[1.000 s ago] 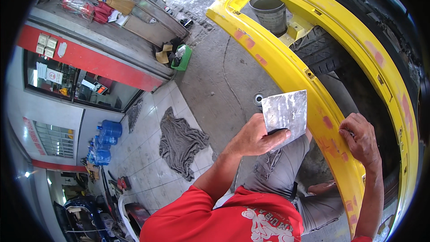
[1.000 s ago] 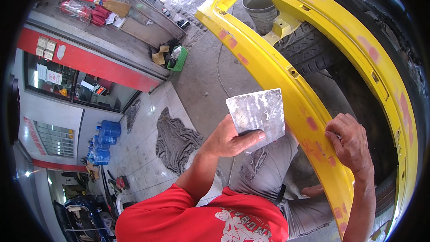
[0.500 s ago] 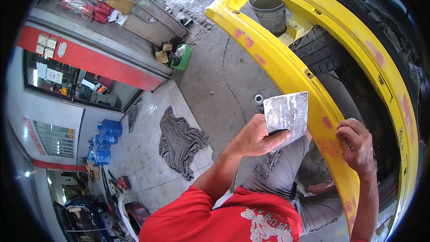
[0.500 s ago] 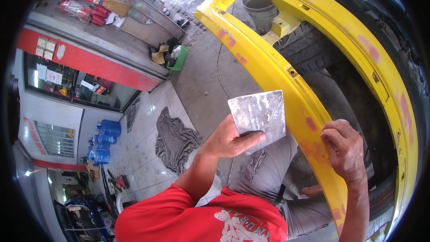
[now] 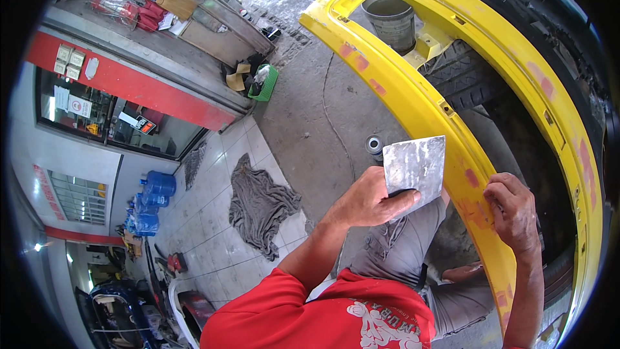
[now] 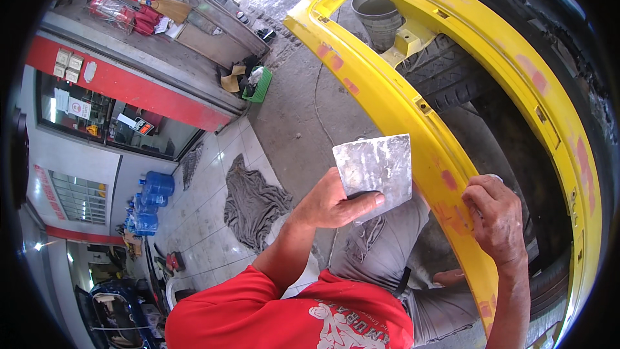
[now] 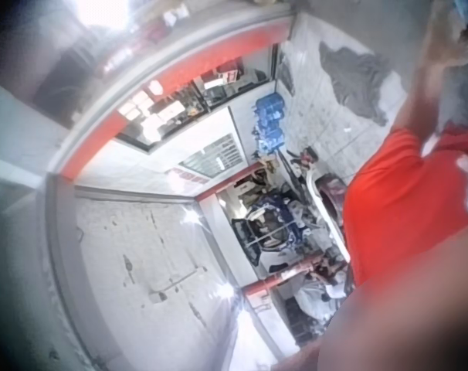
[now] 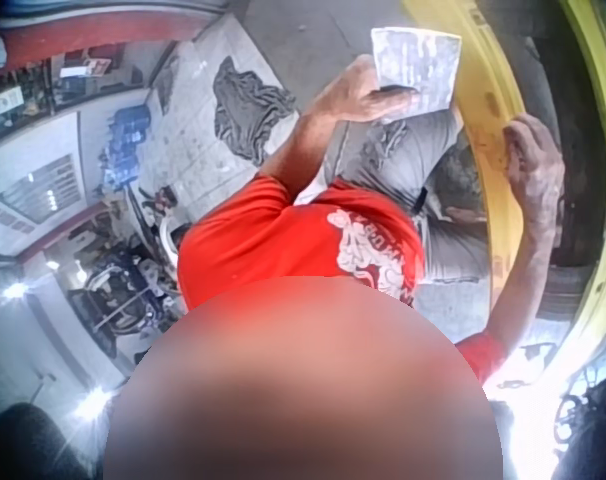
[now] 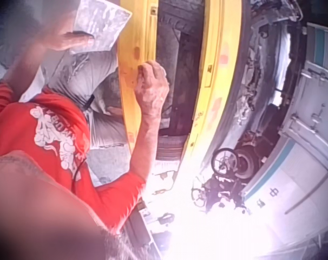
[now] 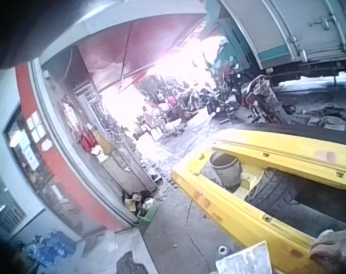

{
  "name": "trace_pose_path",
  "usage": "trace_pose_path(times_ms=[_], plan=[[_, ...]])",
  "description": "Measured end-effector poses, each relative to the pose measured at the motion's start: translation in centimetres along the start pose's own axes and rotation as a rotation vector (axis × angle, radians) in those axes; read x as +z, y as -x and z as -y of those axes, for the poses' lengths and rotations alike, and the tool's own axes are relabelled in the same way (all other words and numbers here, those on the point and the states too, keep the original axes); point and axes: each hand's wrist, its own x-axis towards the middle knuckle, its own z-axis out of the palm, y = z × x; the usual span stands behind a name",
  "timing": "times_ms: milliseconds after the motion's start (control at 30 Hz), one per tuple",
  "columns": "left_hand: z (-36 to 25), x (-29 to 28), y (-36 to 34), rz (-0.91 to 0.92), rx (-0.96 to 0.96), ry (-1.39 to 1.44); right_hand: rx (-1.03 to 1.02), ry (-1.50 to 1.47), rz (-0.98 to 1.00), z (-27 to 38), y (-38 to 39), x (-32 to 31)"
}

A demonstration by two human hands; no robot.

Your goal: The person sands a yellow car bumper with a sanding block and wipes it with a cloth. They repeatedly sand and wipe different sections of the bumper's surface.

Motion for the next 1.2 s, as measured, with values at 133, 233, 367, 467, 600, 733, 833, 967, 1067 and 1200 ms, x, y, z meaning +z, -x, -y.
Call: trace_pose_path(times_ms=[133,233,367,467,600,733,833,967,1067,1200], plan=[[0.14,-0.14,0.31,0.01,-0.029,-0.005,0.027,-0.016,0.02,0.04,-0.04,0.04],[0.29,-0.22,0.48,0.014,-0.04,-0.018,0.001,0.017,0.004,0.05,-0.02,0.24],[0.31,0.11,0.33,0.017,-0.04,-0.018,-0.028,0.017,-0.017,0.06,0.05,0.37],[0.18,0.5,-0.04,-0.025,0.041,-0.022,0.006,-0.006,-0.011,0.03,0.13,0.3],[0.01,0.43,-0.18,-0.026,0.021,0.003,-0.01,0.017,-0.022,0.0,0.31,0.29],[-0.15,0.0,0.05,0.004,-0.016,-0.013,-0.011,0.021,-0.032,0.0,0.44,0.4],[-0.18,0.02,0.08,0.022,-0.069,0.014,-0.006,0.015,-0.041,-0.05,0.44,0.41],[-0.12,0.44,-0.26,-0.047,0.1,-0.017,0.001,0.014,-0.023,-0.01,0.4,0.33],[0.01,0.58,-0.44,-0.048,0.104,-0.011,-0.008,0.022,-0.015,0.09,0.31,0.28],[0.21,0.52,-0.29,0.019,0.025,-0.029,-0.037,0.018,-0.014,0.1,0.11,0.15]])
